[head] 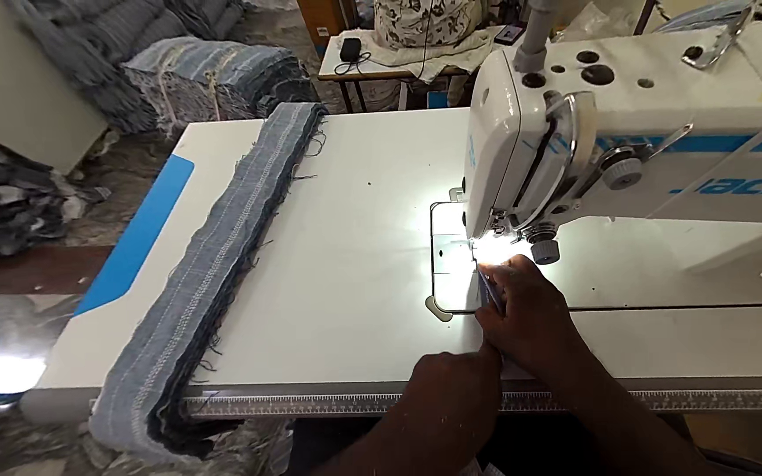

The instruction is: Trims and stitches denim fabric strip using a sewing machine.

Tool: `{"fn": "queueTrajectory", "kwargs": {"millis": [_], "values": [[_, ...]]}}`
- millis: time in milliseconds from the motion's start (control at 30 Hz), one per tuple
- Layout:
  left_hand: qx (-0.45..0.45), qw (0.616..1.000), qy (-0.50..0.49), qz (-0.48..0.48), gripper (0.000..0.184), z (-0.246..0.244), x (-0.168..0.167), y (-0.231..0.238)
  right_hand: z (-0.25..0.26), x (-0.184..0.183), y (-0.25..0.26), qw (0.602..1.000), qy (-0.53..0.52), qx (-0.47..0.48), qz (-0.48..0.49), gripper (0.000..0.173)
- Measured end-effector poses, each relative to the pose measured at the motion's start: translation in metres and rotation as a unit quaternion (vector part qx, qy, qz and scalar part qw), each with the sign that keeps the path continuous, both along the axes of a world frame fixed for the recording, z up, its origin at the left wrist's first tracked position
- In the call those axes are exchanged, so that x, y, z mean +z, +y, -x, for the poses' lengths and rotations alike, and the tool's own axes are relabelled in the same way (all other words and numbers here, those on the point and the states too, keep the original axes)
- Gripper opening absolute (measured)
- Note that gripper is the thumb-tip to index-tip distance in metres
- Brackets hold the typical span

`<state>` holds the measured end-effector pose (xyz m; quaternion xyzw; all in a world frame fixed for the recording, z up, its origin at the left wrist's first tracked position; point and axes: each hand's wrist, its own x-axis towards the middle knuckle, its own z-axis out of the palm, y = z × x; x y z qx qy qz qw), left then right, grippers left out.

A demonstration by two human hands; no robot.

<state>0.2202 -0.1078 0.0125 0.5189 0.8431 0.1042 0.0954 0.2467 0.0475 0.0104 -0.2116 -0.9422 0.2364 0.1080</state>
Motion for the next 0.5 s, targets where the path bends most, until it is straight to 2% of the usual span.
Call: {"fn": "queueTrajectory", "kwargs": {"millis": [100, 133, 200, 233, 267, 300, 333, 400, 433, 500], "values": [[0.001, 0.996, -0.073, 0.057, 0.025, 0.012, 0.017, -0.001, -0.001, 0.005, 0.005, 0.999, -0.010, 0.003, 0.031, 0.054], [0.012, 0.997, -0.078, 0.024, 0.034, 0.017, 0.020, -0.010, -0.009, 0.008, 0.006, 0.999, -0.017, 0.008, 0.051, 0.057], [0.063, 0.989, 0.016, -0.134, 0.048, 0.032, 0.013, -0.030, -0.034, 0.012, 0.010, 0.993, 0.000, 0.030, 0.111, 0.049], [0.079, 0.982, 0.064, -0.159, 0.057, 0.041, 0.007, -0.036, -0.046, 0.012, 0.013, 0.989, 0.021, 0.042, 0.143, 0.037], [0.075, 0.985, 0.068, -0.136, 0.071, 0.042, -0.001, -0.040, -0.055, 0.011, 0.017, 0.981, 0.048, 0.058, 0.178, 0.030], [0.042, 0.992, 0.031, -0.111, 0.085, 0.035, -0.012, -0.043, -0.062, 0.011, 0.021, 0.969, 0.074, 0.076, 0.223, 0.029], [-0.012, 0.992, -0.008, -0.122, 0.088, 0.020, -0.020, -0.043, -0.065, 0.013, 0.025, 0.956, 0.104, 0.092, 0.257, 0.032], [-0.105, 0.967, -0.121, -0.198, 0.059, -0.008, -0.020, -0.041, -0.062, 0.012, 0.031, 0.945, 0.162, 0.114, 0.259, 0.044], [-0.104, 0.950, -0.162, -0.246, 0.047, -0.013, -0.017, -0.040, -0.061, 0.009, 0.032, 0.942, 0.188, 0.122, 0.249, 0.046], [-0.024, 0.926, -0.169, -0.338, 0.030, 0.003, -0.013, -0.031, -0.060, 0.001, 0.033, 0.932, 0.230, 0.132, 0.248, 0.035]]}}
